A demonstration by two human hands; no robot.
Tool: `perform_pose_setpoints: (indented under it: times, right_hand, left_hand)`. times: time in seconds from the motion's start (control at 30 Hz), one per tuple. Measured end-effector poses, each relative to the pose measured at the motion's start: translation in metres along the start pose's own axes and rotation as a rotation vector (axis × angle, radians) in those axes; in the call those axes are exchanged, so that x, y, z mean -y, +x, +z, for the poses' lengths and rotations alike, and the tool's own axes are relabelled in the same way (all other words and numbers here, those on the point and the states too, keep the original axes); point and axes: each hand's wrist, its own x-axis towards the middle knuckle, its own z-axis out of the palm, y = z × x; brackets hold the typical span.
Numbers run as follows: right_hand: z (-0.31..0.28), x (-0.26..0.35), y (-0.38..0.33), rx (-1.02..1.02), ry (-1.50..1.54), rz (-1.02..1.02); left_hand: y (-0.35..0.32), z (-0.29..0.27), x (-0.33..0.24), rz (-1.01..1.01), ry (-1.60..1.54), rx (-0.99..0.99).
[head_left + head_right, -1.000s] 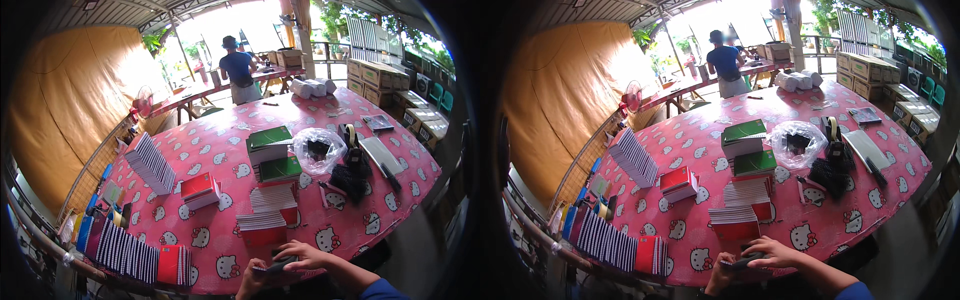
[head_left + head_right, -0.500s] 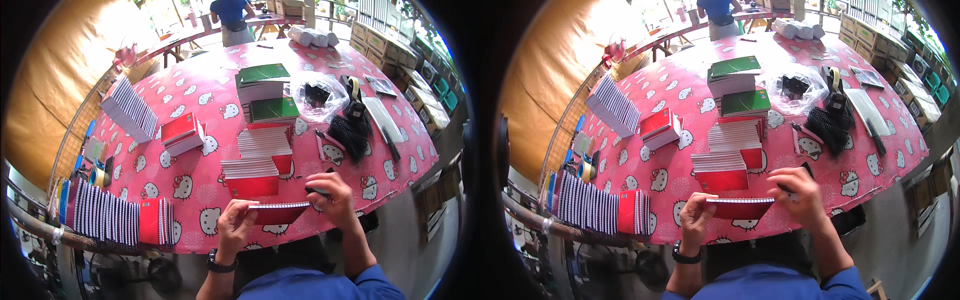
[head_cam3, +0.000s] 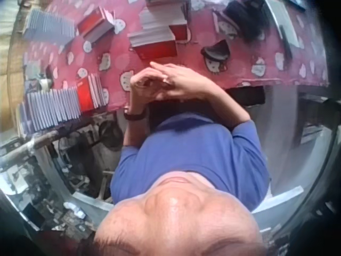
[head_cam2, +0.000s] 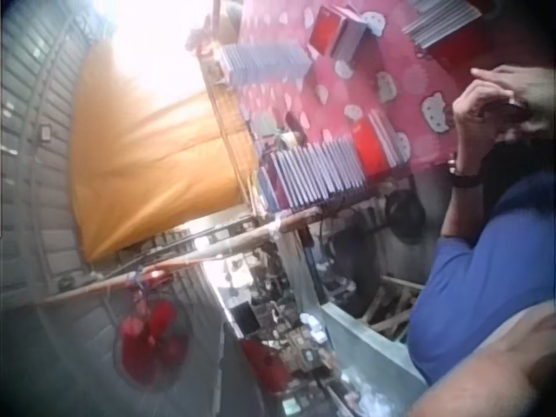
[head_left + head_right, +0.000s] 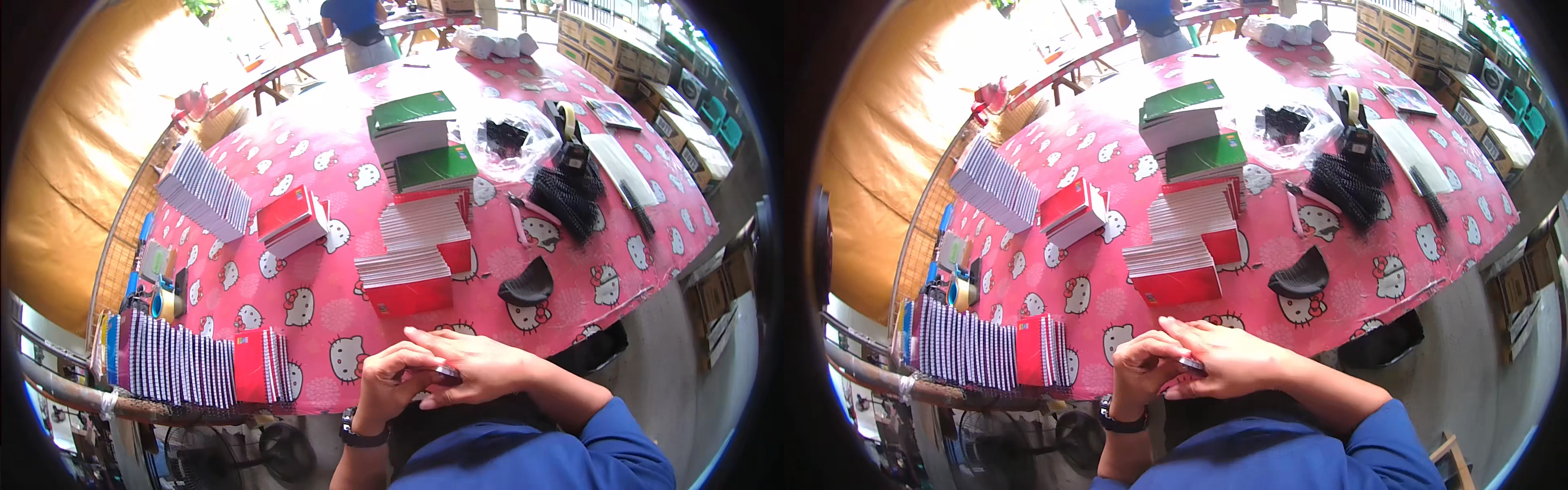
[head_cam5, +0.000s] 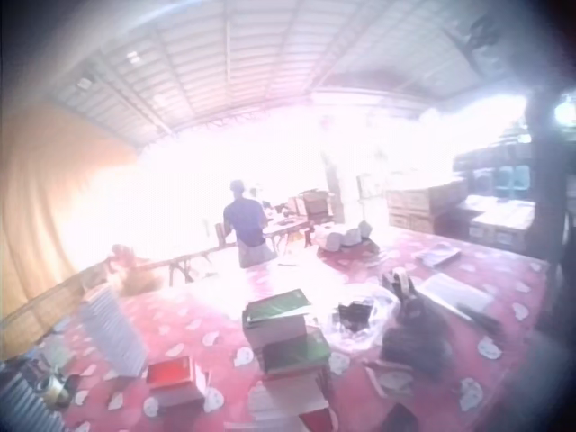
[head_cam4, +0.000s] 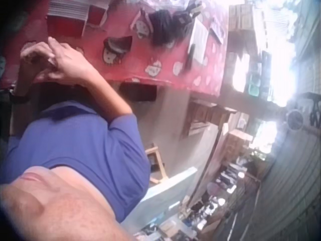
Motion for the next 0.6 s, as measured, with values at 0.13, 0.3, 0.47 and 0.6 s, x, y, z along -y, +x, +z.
perform_pose_setpoints:
  times: [0.13,0.3,0.47,0.6]
  right_hand:
    - [0.004,-0.006,0.004,-0.051,0.028,-0.025]
    - [0.007,0.001,0.002,-0.382,0.269,0.003]
    - [0.03,0.0,0.007,-0.61,0.245,-0.053]
    - [0.024,0.003,0.007,-0.647,0.18,-0.126]
  left_hand:
    - [-0.006,-0.002,-0.002,-0.185,-0.089,-0.026]
    - [-0.01,-0.003,-0.002,-0.197,-0.141,-0.14]
    - [-0.013,0.0,-0.003,-0.256,-0.181,-0.256]
    - [-0.014,0.002,-0.005,-0.239,-0.245,-0.271]
